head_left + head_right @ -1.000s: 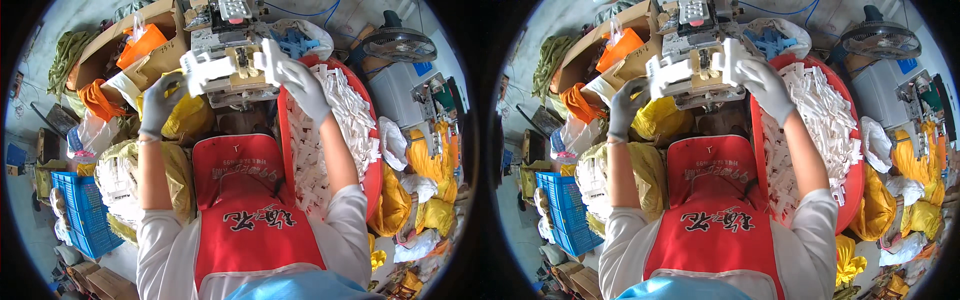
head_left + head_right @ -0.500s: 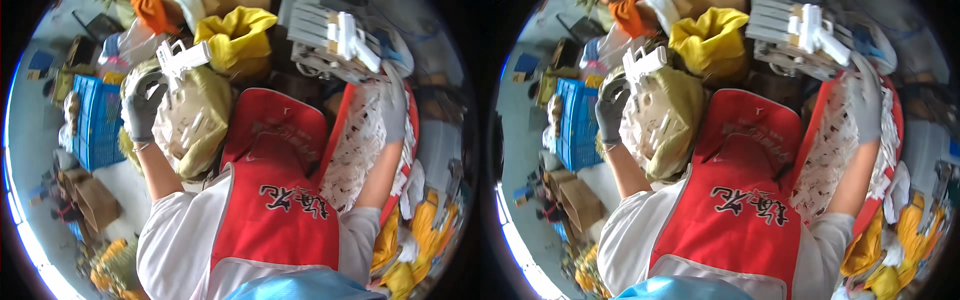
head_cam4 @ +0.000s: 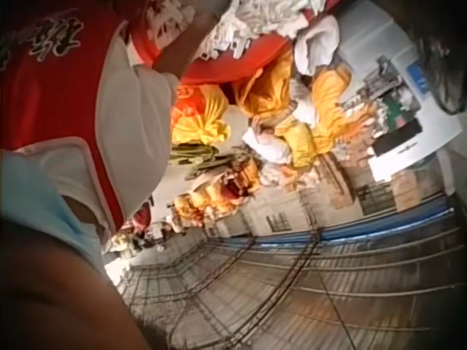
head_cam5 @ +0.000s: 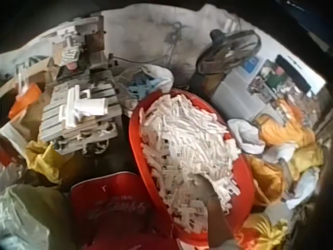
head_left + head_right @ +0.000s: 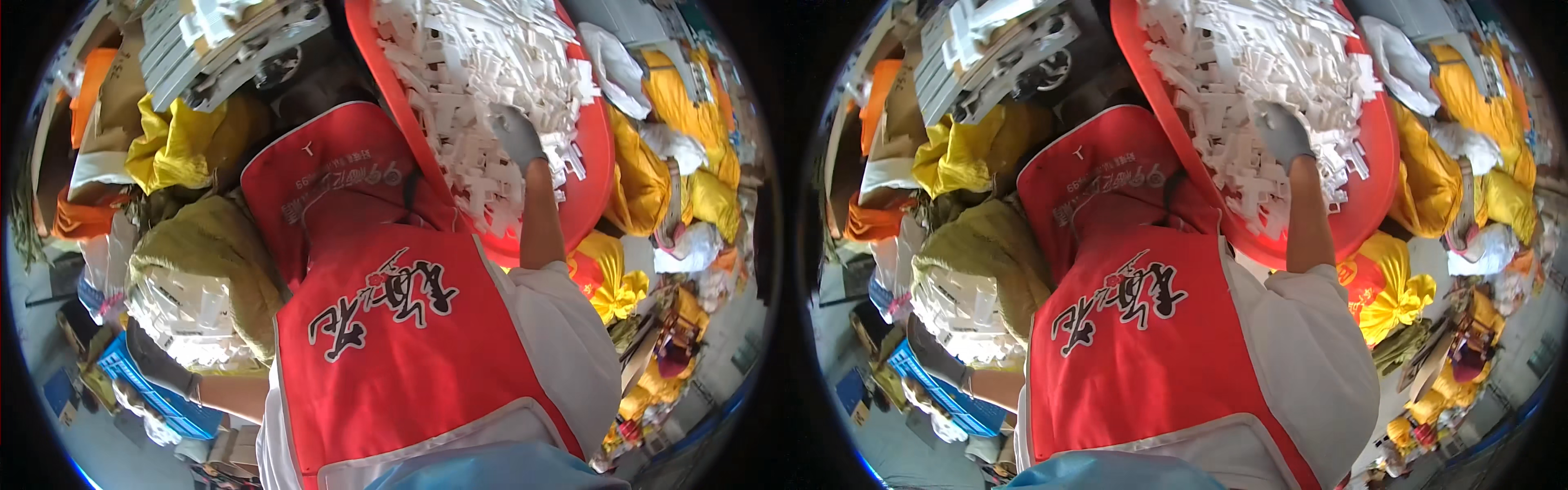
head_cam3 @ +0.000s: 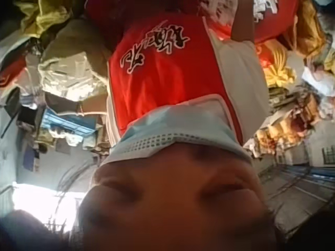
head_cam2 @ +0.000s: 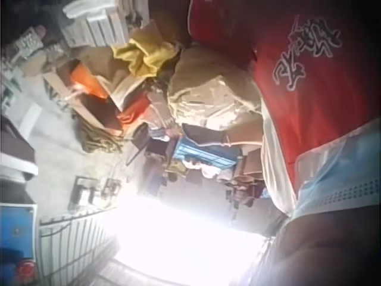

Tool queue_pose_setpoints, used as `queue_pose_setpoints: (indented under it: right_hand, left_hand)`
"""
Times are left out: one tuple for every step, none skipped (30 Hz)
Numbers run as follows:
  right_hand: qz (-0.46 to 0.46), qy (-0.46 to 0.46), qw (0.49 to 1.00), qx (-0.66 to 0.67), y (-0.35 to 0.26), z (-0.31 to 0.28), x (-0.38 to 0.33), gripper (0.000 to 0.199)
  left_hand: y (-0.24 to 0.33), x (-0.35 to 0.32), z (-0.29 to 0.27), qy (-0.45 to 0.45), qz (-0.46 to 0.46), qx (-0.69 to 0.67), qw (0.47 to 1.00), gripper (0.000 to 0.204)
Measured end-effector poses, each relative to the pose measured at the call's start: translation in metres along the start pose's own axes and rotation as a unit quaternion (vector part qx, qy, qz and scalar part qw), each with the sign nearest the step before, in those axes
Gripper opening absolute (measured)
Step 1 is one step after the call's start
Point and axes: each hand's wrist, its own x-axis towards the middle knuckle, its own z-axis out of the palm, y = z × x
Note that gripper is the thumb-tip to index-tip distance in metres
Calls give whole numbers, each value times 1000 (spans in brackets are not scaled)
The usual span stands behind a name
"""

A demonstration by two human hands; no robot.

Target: The person prints onto plastic toy gun parts by taking them from a basin, positioning them onto a printing machine, and placing the printed parts into a bag.

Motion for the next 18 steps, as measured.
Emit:
queue_pose_setpoints:
  right_hand:
    - [68,-117,985,-110,-12,0,-3,32]
    - [34,-167,972,-160,5,11,-7,37]
    - [49,-188,964,-181,19,23,-16,41]
    - [63,-211,954,-202,23,34,-23,46]
    - [65,-211,955,-199,29,44,-28,46]
    - [116,-185,959,-179,35,54,-32,51]
    - [166,-160,960,-159,38,61,-34,56]
    - [167,-159,960,-157,40,67,-34,56]
    - [209,-116,960,-144,42,73,-32,61]
    - [252,-74,956,-130,45,78,-30,66]
    - [253,-73,956,-128,51,84,-27,66]
    - [256,-68,955,-129,60,91,-22,66]
    - [256,-64,956,-129,57,93,-14,66]
    - [256,-61,956,-128,57,88,-9,66]
    - [233,-99,962,-105,59,78,-5,63]
    - [207,-141,964,-84,58,70,-1,59]
    - [206,-140,965,-83,63,66,2,59]
    - [136,-98,986,0,68,62,4,54]
  left_hand:
    - [10,5,7,-4,6,-4,1000,27]
    - [18,11,14,-11,11,-8,1000,27]
    - [26,17,20,-16,18,-13,1000,27]
    - [32,22,25,-23,24,-16,999,27]
    - [38,24,29,-26,26,-17,999,27]
    - [42,26,31,-30,29,-17,999,27]
    - [46,27,32,-32,30,-17,999,26]
    - [49,28,33,-34,31,-16,999,26]
    - [52,29,36,-35,32,-16,999,26]
    - [55,30,37,-39,35,-15,998,26]
    - [57,32,39,-42,38,-15,998,26]
    - [59,34,40,-48,40,-17,998,26]
    - [61,35,42,-47,39,-17,998,26]
    - [62,36,42,-49,41,-17,998,26]
    - [65,38,44,-52,44,-15,998,26]
    - [65,38,42,-49,46,-19,998,25]
    - [65,39,41,-46,49,-22,998,25]
    - [65,41,40,-43,55,-30,997,25]
